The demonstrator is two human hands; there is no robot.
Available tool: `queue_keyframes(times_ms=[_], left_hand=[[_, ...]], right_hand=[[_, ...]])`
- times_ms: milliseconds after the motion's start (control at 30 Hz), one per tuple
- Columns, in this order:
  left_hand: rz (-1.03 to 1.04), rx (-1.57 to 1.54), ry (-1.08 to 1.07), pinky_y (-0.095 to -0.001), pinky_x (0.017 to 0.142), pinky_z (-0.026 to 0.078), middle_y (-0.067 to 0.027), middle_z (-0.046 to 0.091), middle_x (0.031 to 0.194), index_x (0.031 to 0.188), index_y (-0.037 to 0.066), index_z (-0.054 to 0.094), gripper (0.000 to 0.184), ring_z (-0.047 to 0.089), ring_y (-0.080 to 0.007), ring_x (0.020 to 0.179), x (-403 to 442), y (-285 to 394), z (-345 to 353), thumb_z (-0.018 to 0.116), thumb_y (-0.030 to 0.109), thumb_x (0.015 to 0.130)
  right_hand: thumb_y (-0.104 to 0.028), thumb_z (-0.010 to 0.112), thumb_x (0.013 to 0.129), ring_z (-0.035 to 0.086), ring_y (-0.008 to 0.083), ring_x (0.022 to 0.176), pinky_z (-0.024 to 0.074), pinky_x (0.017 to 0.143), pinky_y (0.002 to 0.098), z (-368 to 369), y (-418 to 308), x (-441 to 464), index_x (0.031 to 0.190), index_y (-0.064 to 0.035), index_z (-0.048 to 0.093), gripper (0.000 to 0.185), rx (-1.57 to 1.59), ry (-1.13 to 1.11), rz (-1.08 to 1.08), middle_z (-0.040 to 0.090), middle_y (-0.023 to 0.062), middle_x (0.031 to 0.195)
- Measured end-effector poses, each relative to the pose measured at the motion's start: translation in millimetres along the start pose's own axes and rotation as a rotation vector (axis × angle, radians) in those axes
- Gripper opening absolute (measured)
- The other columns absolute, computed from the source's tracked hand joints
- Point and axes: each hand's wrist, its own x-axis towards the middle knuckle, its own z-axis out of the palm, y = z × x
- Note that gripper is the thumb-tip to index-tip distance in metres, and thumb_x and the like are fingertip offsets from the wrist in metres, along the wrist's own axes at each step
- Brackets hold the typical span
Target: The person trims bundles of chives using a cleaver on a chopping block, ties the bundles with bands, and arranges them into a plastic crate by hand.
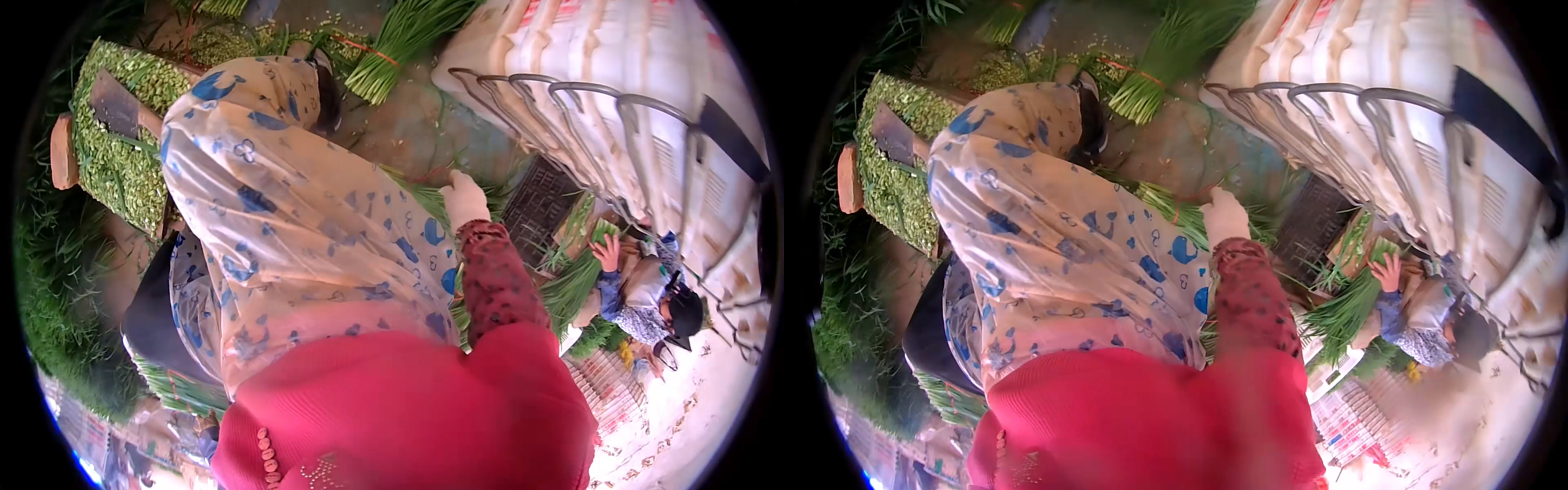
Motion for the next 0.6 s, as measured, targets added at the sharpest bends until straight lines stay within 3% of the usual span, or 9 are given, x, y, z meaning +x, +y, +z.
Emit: queue_keyframes(times_ms=[133,233,367,433,467,533,600], left_hand=[[0.012,0.110,0.043,-0.0481,0.116,0.029,-0.0260,0.038,0.150,0.148,0.012,0.042,0.074,0.033,-0.0388,0.142,-11.8,-44.4,-45.5,0.057,0.056,0.090],[0.027,0.111,0.077,-0.0477,0.117,0.028,-0.0254,0.035,0.152,0.146,0.011,0.046,0.072,0.032,-0.0389,0.142,-14.7,-64.0,-73.7,0.059,0.054,0.089],[0.050,0.098,0.135,-0.0473,0.118,0.026,-0.0247,0.031,0.155,0.143,0.010,0.051,0.069,0.030,-0.0389,0.143,-18.2,-78.7,-107.0,0.061,0.051,0.088],[0.092,-0.032,0.134,-0.0472,0.119,0.026,-0.0250,0.027,0.157,0.140,0.008,0.053,0.065,0.029,-0.0392,0.144,-35.4,-74.8,-128.3,0.066,0.040,0.086],[0.082,-0.028,0.136,-0.0472,0.119,0.026,-0.0250,0.027,0.157,0.140,0.008,0.053,0.065,0.029,-0.0392,0.144,-28.5,-79.3,-126.2,0.066,0.040,0.086],[0.199,-0.056,0.338,-0.0473,0.118,0.026,-0.0253,0.028,0.156,0.140,0.008,0.054,0.065,0.030,-0.0409,0.143,-13.2,-77.2,-127.9,0.071,0.034,0.082],[0.119,-0.043,0.240,-0.0471,0.117,0.028,-0.0251,0.031,0.155,0.137,0.008,0.057,0.061,0.031,-0.0417,0.142,-48.3,-29.4,-187.8,0.071,0.028,0.081]], right_hand=[[-0.018,0.063,0.083,0.059,0.0334,0.113,0.0500,0.090,0.0458,89.1,21.6,29.3,0.117,-0.0085,0.060,0.036,-0.250,-0.304,-0.046,0.062,0.0121,0.123],[-0.024,0.068,0.078,0.056,0.0240,0.114,0.0484,0.082,0.0485,172.7,49.4,33.4,0.119,-0.0163,0.054,0.044,-0.507,-0.005,-0.338,0.056,0.0025,0.122],[-0.027,0.072,0.074,0.056,0.0244,0.113,0.0466,0.084,0.0503,211.5,47.9,43.0,0.114,-0.0152,0.053,0.046,-0.537,0.197,-0.318,0.057,0.0017,0.122],[-0.029,0.077,0.069,0.056,0.0260,0.116,0.0440,0.089,0.0521,173.0,23.6,44.1,0.118,-0.0136,0.050,0.058,-0.430,-0.075,-0.244,0.058,0.0051,0.121],[-0.029,0.077,0.069,0.056,0.0260,0.116,0.0440,0.089,0.0521,169.3,22.7,48.8,0.118,-0.0136,0.050,0.058,-0.424,-0.081,-0.251,0.058,0.0051,0.121],[-0.026,0.082,0.063,0.056,0.0255,0.119,0.0424,0.092,0.0496,158.9,23.6,63.1,0.118,-0.0116,0.050,0.065,-0.363,-0.367,-0.249,0.060,0.0088,0.121],[-0.028,0.083,0.061,0.056,0.0286,0.117,0.0416,0.095,0.0483,109.8,-5.2,69.8,0.122,-0.0102,0.047,0.073,-0.359,-0.454,-0.197,0.059,0.0126,0.119]])
